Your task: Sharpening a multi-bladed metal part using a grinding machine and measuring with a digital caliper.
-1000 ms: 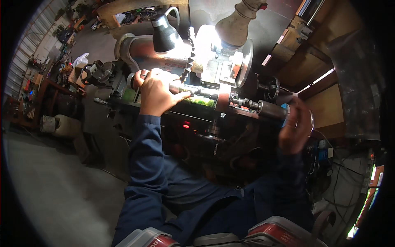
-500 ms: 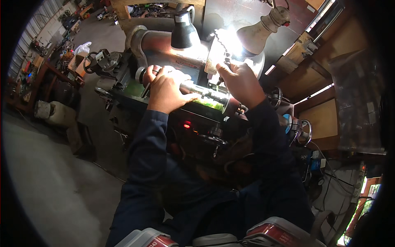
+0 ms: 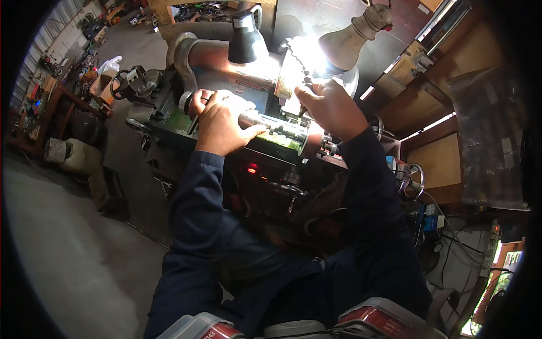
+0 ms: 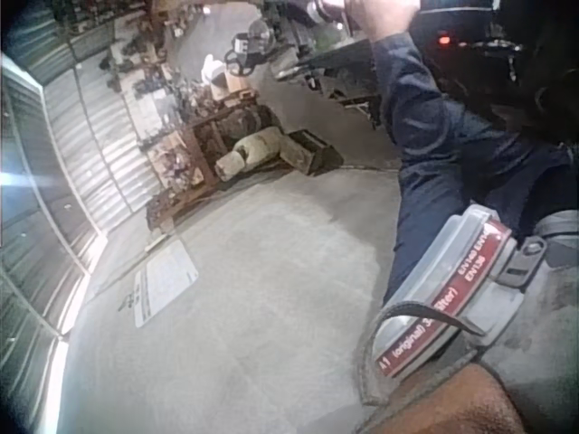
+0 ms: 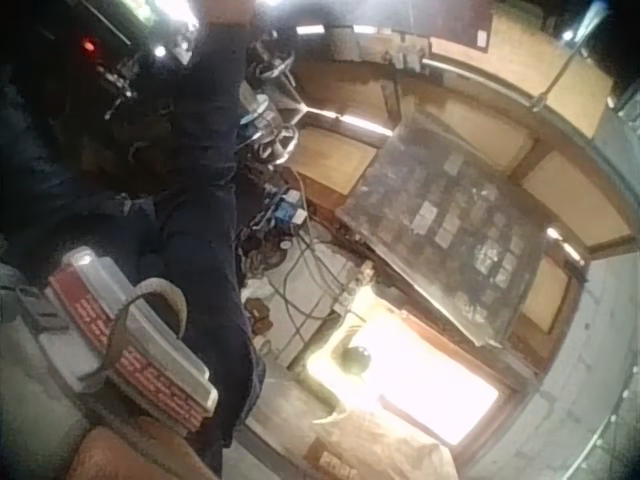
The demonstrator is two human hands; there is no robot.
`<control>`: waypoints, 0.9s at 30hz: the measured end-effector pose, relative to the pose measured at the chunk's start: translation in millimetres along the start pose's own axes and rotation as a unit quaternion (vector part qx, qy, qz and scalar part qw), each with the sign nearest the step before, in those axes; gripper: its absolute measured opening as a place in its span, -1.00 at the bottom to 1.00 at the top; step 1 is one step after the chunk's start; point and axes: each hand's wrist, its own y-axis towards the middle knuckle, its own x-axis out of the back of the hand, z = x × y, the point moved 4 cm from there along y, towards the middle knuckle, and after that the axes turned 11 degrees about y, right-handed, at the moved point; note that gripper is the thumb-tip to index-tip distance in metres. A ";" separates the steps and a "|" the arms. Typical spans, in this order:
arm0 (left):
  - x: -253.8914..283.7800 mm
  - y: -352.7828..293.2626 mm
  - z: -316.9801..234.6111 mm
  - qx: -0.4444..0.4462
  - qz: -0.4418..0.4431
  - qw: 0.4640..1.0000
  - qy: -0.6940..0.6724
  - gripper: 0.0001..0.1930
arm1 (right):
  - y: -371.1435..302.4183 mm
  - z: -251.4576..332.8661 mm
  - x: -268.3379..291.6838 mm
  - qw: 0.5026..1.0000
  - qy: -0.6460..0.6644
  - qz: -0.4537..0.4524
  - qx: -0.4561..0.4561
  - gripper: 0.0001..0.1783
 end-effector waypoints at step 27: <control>5.5 -1.3 -12.3 0.035 0.019 0.999 0.018 -0.33 | -315.9 -203.3 53.7 0.803 -0.066 -0.565 -0.178 -0.39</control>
